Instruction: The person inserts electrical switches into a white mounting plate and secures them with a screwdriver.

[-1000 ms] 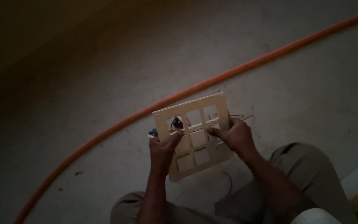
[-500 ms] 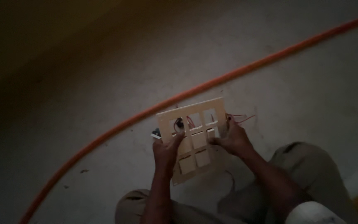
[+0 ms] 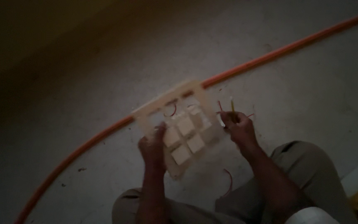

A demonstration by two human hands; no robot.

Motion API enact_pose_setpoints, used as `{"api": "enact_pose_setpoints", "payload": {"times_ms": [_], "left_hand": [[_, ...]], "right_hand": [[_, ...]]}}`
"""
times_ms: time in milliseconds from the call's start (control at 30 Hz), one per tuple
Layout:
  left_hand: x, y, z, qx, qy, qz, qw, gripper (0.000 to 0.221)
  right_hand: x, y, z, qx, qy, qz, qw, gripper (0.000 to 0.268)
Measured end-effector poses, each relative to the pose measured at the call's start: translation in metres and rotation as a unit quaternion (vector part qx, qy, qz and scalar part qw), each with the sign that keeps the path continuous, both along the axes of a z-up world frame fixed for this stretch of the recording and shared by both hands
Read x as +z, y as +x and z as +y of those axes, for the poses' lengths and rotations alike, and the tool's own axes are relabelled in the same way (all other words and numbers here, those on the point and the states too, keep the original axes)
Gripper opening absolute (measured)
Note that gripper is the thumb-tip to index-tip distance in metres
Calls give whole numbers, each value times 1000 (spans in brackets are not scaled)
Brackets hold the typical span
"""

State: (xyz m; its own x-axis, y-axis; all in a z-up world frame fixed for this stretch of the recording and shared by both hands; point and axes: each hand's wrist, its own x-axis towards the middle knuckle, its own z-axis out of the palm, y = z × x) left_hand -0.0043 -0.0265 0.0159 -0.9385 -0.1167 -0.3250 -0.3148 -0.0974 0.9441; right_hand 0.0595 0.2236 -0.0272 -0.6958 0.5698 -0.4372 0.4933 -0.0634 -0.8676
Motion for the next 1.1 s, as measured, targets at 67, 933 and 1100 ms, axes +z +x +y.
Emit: {"api": "enact_pose_setpoints", "payload": {"times_ms": [67, 933, 1100], "left_hand": [[3, -7, -6, 99, 44, 20, 994, 39], [1, -25, -50, 310, 209, 38, 927, 54], [-5, -19, -48, 195, 185, 87, 959, 46]], "right_hand": [[-16, 2, 10, 1, 29, 31, 999, 55], [-32, -3, -62, 418, 432, -55, 798, 38], [-39, 4, -44, 390, 429, -105, 808, 34]]}}
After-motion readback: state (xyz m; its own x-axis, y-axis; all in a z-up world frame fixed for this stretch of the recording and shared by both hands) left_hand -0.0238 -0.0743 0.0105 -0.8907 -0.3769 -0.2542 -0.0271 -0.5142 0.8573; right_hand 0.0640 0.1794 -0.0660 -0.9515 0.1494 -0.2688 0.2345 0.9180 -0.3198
